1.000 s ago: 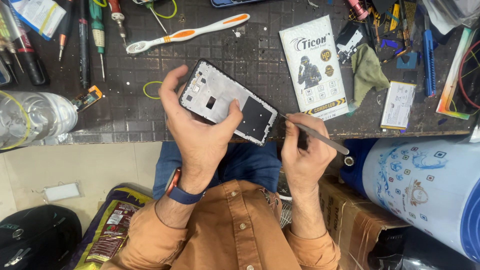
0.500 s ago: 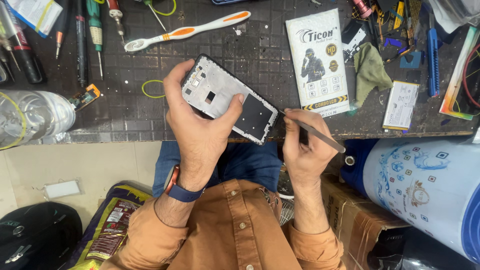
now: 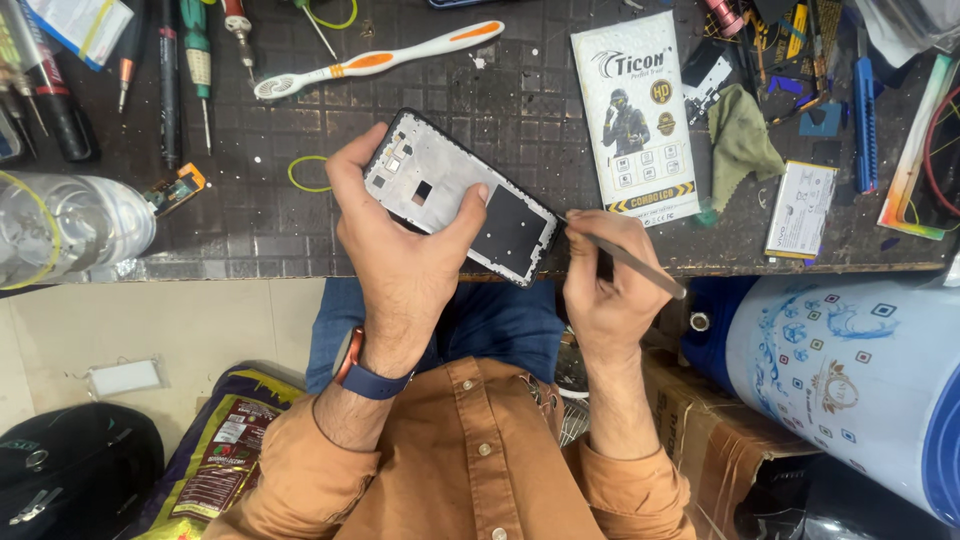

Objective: The person cleans the interior of a disassembled smartphone chassis using a metal tool and a toothbrush, then handles a battery and a screen assembly. The person scrapes residue from the chassis edges and wipes surfaces before placing the screen assembly aside.

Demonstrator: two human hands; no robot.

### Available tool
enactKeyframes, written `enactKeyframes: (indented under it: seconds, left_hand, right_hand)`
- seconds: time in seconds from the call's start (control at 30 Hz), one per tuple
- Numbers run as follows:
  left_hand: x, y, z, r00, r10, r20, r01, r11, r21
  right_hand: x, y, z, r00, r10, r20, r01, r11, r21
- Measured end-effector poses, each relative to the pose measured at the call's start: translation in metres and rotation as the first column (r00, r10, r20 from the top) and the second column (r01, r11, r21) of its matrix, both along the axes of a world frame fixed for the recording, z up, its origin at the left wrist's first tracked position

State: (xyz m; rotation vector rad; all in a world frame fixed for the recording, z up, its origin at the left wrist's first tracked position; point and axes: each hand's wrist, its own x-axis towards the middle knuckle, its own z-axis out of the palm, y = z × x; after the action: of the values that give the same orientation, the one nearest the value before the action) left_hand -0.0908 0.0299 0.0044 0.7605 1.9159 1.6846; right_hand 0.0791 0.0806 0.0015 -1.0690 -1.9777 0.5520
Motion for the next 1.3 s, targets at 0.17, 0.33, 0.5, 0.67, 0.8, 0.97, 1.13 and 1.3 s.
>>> enactKeyframes:
  seconds: [0.17, 0.33, 0.5, 0.67, 0.8, 0.97, 1.13, 1.3]
  left_hand:
    - [0.001, 0.002, 0.002, 0.999, 0.027, -0.021, -0.027, 1.0, -0.014]
    - [0.0, 0.001, 0.0, 0.999, 0.005, -0.045, -0.005, 1.0, -0.003]
    - [0.0, 0.001, 0.0, 1.0, 0.006, -0.012, -0.006, 1.0, -0.011]
    - [0.0, 0.001, 0.0, 0.999, -0.005, -0.037, 0.006, 1.0, 0.004]
    - [-0.001, 0.0, -0.001, 1.0, -0.009, -0.015, 0.009, 1.0, 0.01]
    - [-0.001, 0.001, -0.002, 0.999, -0.009, -0.032, 0.009, 1.0, 0.005]
    - [-0.002, -0.001, -0.002, 0.999, -0.02, -0.051, 0.02, 1.0, 0.003]
    - [-0.001, 0.001, -0.003, 0.999, -0.008, -0.035, 0.009, 1.0, 0.004]
  right_hand:
    - [0.002, -0.003, 0.005, 1.0, -0.025, 0.008, 0.025, 1.0, 0.001]
    - [-0.001, -0.002, 0.003, 1.0, -0.014, -0.006, 0.014, 1.0, -0.005]
    - [0.0, 0.002, 0.0, 1.0, -0.001, -0.006, 0.001, 1.0, -0.015]
    - [0.002, 0.001, -0.001, 1.0, -0.007, -0.024, 0.007, 1.0, -0.025]
    - [0.001, 0.002, -0.004, 0.999, 0.002, -0.032, -0.003, 0.999, -0.035]
    - [0.002, 0.002, -0.006, 0.999, 0.002, -0.038, -0.003, 1.0, -0.028]
    - [0.001, 0.003, -0.008, 0.998, 0.009, -0.054, -0.011, 1.0, -0.025]
    - [0.003, 0.003, -0.009, 0.999, 0.027, -0.041, -0.027, 1.0, 0.002]
